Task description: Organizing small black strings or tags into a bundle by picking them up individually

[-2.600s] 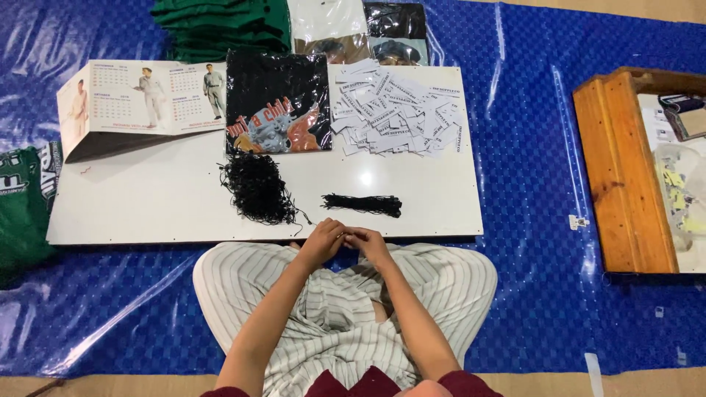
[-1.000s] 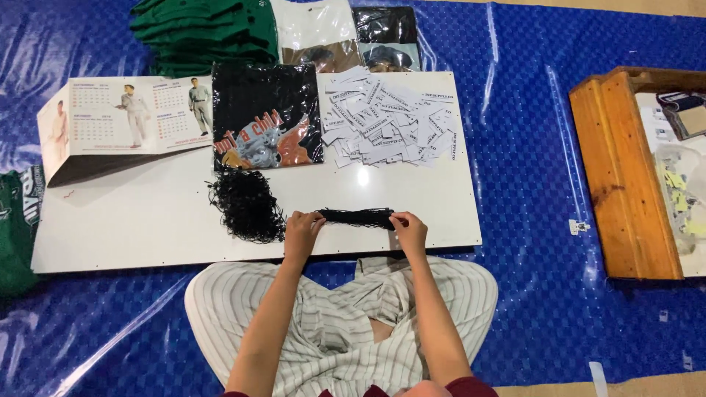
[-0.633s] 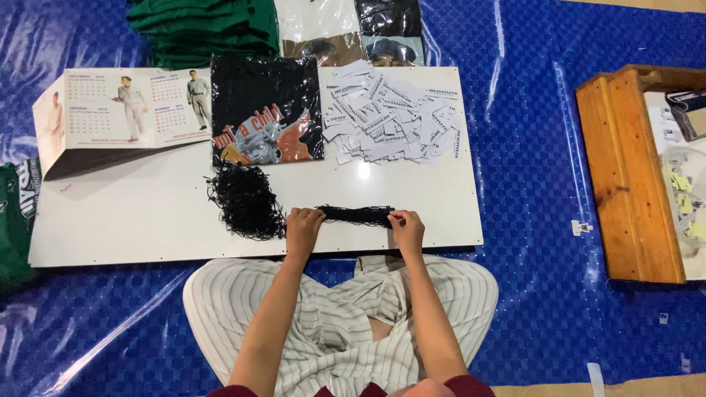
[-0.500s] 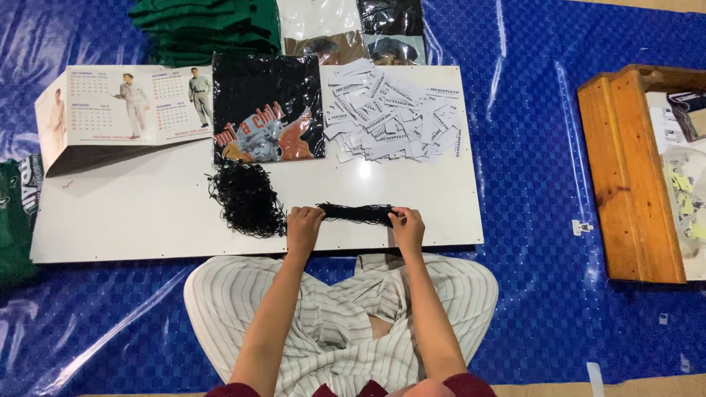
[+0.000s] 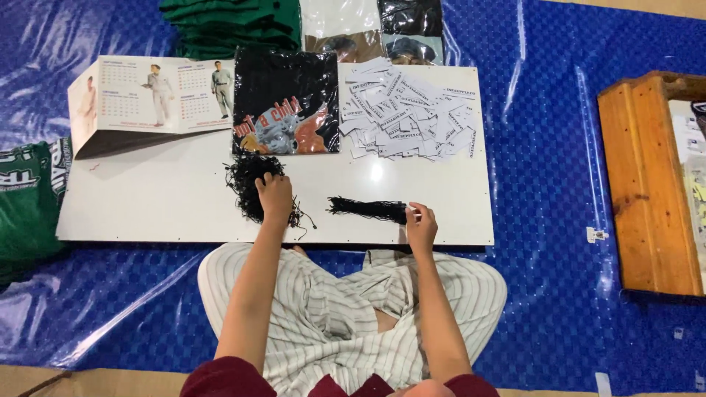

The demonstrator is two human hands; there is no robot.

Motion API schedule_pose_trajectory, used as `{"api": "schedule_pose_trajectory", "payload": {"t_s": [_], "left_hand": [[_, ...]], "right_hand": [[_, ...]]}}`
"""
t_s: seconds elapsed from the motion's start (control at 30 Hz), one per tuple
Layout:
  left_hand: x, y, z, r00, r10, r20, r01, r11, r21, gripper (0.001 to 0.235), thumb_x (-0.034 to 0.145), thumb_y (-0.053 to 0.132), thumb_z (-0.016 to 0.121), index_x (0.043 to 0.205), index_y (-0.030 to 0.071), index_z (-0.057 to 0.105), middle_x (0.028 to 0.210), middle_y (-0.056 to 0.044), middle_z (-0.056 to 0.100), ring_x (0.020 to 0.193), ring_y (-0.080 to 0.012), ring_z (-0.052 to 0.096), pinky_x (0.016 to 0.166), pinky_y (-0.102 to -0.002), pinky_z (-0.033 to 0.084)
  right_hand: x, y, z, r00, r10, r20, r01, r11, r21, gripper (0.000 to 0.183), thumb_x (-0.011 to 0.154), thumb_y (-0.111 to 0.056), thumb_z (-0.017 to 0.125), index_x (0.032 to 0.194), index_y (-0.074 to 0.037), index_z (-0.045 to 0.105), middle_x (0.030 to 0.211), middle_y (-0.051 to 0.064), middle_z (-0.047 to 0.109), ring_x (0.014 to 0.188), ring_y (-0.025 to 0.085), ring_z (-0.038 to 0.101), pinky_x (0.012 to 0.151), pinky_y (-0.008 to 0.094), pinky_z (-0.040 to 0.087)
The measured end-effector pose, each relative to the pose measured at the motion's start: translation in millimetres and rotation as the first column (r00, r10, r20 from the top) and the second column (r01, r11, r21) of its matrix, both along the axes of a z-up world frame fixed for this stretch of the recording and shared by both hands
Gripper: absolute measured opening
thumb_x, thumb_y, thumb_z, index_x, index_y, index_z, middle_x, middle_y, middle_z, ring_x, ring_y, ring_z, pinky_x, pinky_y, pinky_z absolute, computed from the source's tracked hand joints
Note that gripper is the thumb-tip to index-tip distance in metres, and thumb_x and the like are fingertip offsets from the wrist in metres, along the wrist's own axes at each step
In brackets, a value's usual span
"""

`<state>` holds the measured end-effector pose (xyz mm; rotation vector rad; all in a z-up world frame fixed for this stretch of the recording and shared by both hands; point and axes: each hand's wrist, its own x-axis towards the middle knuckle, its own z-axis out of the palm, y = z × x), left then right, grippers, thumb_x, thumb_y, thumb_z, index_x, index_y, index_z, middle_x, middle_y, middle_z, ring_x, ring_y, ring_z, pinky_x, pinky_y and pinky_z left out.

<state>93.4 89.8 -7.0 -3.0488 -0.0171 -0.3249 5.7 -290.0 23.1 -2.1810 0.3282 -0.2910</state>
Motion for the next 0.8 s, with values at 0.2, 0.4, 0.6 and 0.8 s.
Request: {"api": "schedule_pose_trajectory", "payload": {"t_s": [0.2,0.4,0.6,0.8], "left_hand": [[-17,25,-32,0.999,-0.041,-0.009,0.04,0.997,-0.071,0.017,0.087,0.014,0.071,0.101,0.023,0.064,0.094,0.002,0.068,0.115,-0.0259,0.052,0.099,-0.049,0.033],[-32,9,43,0.97,-0.003,0.242,0.145,0.808,-0.571,0.008,0.101,0.012,0.069,0.103,0.015,0.062,0.094,-0.005,0.066,0.113,-0.0254,0.051,0.102,-0.044,0.03],[-52,-8,79,0.761,0.021,0.649,0.538,0.54,-0.648,0.012,0.099,0.002,0.067,0.104,0.013,0.066,0.101,0.001,0.068,0.098,-0.0181,0.064,0.092,-0.029,0.049],[-99,-38,35,0.93,-0.204,0.307,0.363,0.365,-0.857,0.011,0.094,0.015,0.073,0.105,0.016,0.075,0.094,-0.008,0.07,0.094,-0.0291,0.067,0.092,-0.041,0.05]], "right_hand": [[2,-9,-24,0.999,-0.025,0.047,0.026,0.999,-0.039,0.016,0.099,-0.021,0.072,0.113,-0.013,0.072,0.094,0.01,0.064,0.081,0.029,0.069,0.068,0.037,0.057],[0,-5,-20,0.997,-0.038,0.069,0.041,0.998,-0.044,0.015,0.097,-0.019,0.073,0.112,-0.014,0.073,0.092,0.011,0.065,0.079,0.029,0.07,0.066,0.037,0.057],[-6,-3,-6,1.0,-0.016,0.016,0.015,0.999,0.045,0.017,0.104,-0.021,0.065,0.115,-0.01,0.071,0.096,0.012,0.063,0.081,0.027,0.069,0.064,0.035,0.058],[-13,12,10,0.998,0.039,0.045,-0.039,0.999,0.006,0.017,0.1,-0.019,0.069,0.114,-0.011,0.071,0.095,0.012,0.064,0.081,0.028,0.07,0.063,0.035,0.059]]}}
